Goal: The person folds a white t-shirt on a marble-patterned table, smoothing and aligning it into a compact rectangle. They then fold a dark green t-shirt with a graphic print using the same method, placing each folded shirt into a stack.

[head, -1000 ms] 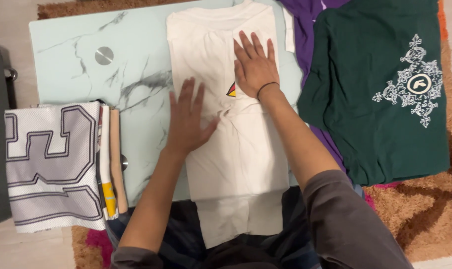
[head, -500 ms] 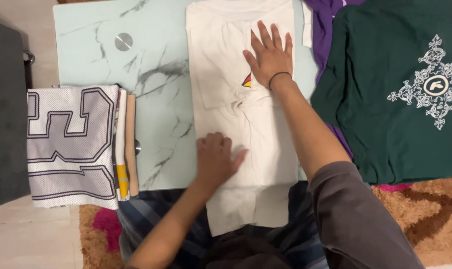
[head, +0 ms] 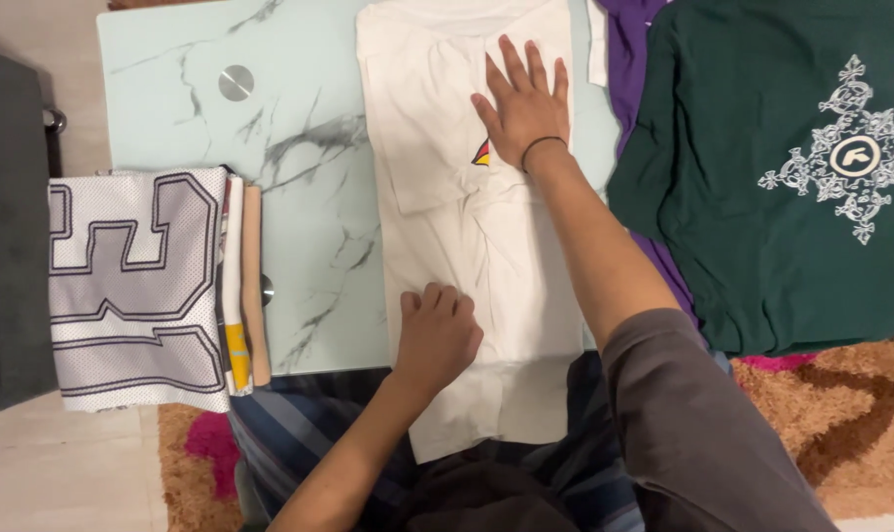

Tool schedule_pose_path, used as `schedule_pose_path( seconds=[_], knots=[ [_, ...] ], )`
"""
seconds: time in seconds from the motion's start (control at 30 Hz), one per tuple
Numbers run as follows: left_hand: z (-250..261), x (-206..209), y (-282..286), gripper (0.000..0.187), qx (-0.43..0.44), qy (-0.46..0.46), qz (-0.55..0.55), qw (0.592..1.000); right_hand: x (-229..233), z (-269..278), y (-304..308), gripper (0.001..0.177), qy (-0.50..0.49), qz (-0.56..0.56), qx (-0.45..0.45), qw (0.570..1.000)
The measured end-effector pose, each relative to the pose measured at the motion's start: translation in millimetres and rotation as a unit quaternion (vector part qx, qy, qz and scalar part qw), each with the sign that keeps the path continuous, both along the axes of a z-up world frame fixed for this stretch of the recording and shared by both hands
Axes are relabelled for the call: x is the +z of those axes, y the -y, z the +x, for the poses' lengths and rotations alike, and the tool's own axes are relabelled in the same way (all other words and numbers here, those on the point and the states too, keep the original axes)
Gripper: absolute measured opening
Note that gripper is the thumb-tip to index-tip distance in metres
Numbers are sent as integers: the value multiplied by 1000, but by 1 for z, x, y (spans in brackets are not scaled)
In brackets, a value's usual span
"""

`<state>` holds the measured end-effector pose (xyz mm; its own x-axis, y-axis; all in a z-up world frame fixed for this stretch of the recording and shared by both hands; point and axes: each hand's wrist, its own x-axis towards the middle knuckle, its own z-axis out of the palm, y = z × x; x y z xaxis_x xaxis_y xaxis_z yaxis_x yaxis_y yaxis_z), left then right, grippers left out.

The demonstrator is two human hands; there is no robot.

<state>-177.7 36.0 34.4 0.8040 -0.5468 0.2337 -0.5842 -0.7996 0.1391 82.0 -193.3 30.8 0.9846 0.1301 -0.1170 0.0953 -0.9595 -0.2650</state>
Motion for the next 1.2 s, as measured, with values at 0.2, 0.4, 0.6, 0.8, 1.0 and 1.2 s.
schedule_pose_path(
  seconds=[0.2, 0.4, 0.6, 0.8, 1.0, 1.2],
  knots=[
    [3, 4, -11, 22, -47, -114, -87, 989, 5, 0, -2, 73, -15, -6, -3, 1000],
    [-17, 2, -34, 8, -16, 10, -288, 957, 1, 3, -1, 73, -17, -8, -7, 1000],
    [-88, -12, -22, 33, 111, 17, -15, 994, 22, -1, -5, 76, -87, 14, -14, 996],
    [-85, -8, -31, 14, 73, 91, 3, 993, -9, -56, -46, 59, 180, 70, 0, 981],
    [-89, -12, -51, 11, -3, 45, -45, 998, -32, -243, -46, 38, -10, 125, -131, 983],
    [-122, -15, -58, 31, 321, -131, -290, 892, -21, -356, -69, 27, -17, 168, -152, 974]
  ],
)
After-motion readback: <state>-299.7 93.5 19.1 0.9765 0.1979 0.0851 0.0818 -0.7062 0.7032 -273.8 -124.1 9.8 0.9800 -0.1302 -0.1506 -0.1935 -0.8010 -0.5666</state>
